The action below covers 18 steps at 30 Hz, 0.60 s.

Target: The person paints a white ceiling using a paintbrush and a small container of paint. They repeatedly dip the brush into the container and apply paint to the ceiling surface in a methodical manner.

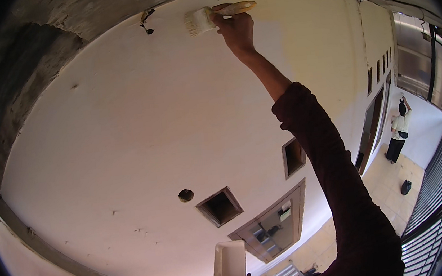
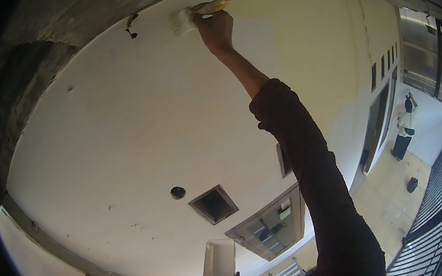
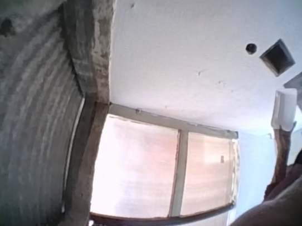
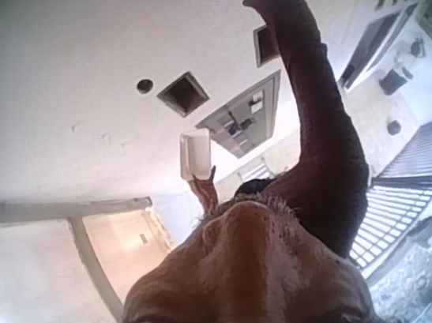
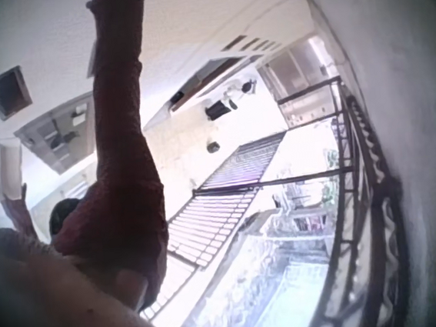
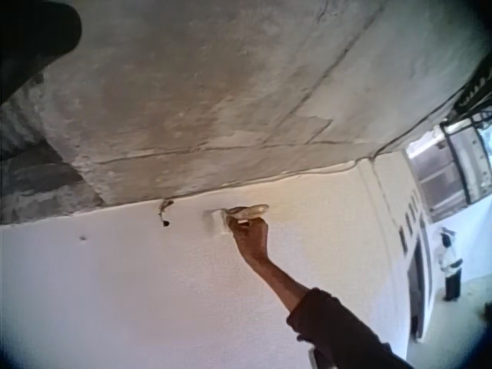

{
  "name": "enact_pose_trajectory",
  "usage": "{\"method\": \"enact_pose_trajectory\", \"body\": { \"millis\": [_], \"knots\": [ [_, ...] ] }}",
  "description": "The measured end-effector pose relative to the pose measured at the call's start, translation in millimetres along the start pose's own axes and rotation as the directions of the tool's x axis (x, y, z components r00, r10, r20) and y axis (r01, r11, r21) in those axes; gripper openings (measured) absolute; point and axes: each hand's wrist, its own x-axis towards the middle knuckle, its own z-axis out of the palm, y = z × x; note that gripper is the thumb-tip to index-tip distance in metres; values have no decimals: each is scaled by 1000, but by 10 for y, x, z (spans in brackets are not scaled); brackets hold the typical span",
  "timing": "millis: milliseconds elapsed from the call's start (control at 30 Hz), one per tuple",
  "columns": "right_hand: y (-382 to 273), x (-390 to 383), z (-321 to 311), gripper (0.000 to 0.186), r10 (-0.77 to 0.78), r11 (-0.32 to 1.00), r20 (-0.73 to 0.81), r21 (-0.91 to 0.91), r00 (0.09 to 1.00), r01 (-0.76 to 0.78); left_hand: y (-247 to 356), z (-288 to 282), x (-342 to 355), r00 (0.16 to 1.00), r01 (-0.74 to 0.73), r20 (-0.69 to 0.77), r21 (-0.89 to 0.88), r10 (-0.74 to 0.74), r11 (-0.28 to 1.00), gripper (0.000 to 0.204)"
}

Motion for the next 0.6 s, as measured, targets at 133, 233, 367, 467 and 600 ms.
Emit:
{"method": "enact_pose_trajectory", "body": {
  "millis": [133, 233, 367, 467, 600],
  "knots": [
    [328, 277, -571, 25, -32, 959, -141, -282, 989, -10, -13, -69, 5, 999, 36, -38, -42, -37, 998, 72],
    [361, 384, -777, 24, -48, 838, -152, -544, 987, -43, -7, -114, -29, 997, 40, -57, -49, -43, 998, 72],
    [379, 398, -804, 18, -232, 795, -127, -596, 964, 113, 91, 75, -59, 999, 38, -33, -15, -38, 999, 73],
    [4, -36, -316, 15, -350, 787, 51, -526, 935, 323, 71, 74, -83, 998, 51, -19, -7, -51, 999, 74],
    [-458, -605, 255, 16, -283, 914, 175, -250, 943, 321, 13, 23, -22, 997, 71, -14, -25, -71, 997, 75]
  ]
}}
